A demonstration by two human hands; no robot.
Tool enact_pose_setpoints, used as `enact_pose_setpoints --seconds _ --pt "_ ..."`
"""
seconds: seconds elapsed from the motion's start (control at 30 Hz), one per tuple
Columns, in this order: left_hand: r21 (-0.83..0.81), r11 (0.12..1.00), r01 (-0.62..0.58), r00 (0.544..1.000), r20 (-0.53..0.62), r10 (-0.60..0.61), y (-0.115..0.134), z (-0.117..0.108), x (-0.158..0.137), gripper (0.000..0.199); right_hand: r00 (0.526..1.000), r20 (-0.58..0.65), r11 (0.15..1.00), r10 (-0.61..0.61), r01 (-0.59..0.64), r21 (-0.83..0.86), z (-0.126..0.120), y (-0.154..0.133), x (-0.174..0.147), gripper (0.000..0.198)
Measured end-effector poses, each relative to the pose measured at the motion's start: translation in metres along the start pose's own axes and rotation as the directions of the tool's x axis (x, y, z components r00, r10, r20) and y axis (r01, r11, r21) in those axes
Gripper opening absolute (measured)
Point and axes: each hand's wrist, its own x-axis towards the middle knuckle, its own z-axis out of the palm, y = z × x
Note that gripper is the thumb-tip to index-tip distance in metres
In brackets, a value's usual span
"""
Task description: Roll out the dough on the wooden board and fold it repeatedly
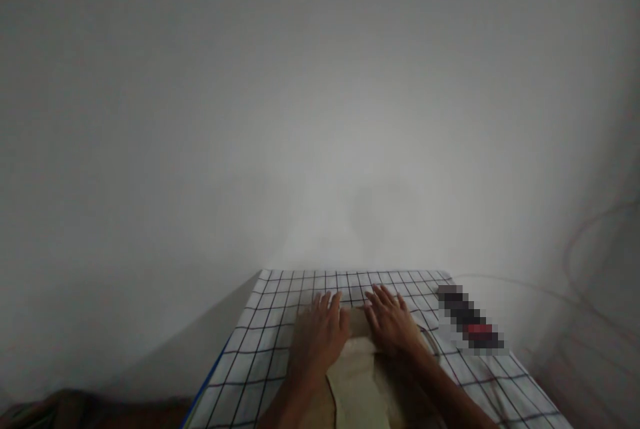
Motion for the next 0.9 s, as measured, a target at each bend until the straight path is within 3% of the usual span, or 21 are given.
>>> enact_pose_setpoints --seconds 0.17,0.33,0.57,0.73,0.9 --pt "0.012 0.998 0.056 0.998 0.029 -0.056 -0.008 0.012 0.028 0.040 1.000 -0.001 0.997 0.009 -0.009 0.074 0.003 0.004 0.059 0.060" --pt "0.064 0.996 0.065 0.997 0.038 -0.067 -0.010 0.020 0.033 0.042 0.995 0.066 0.994 -0.076 0.071 0.081 0.011 0.007 0.077 0.058" --pt "0.085 0.996 0.014 0.998 0.053 -0.018 -0.009 0.021 0.023 0.043 0.988 0.144 0.998 -0.052 0.049 0.027 0.020 0.013 0.056 0.054" --pt "0.047 0.998 -0.044 0.998 0.042 0.042 -0.003 0.014 0.014 0.044 0.996 0.086 0.997 -0.038 0.043 -0.061 0.021 0.015 0.025 0.051" --pt "0.025 0.999 -0.021 1.000 -0.005 0.021 0.004 0.010 -0.001 0.042 0.999 0.048 0.993 -0.002 0.008 -0.120 0.011 0.008 -0.006 0.049"
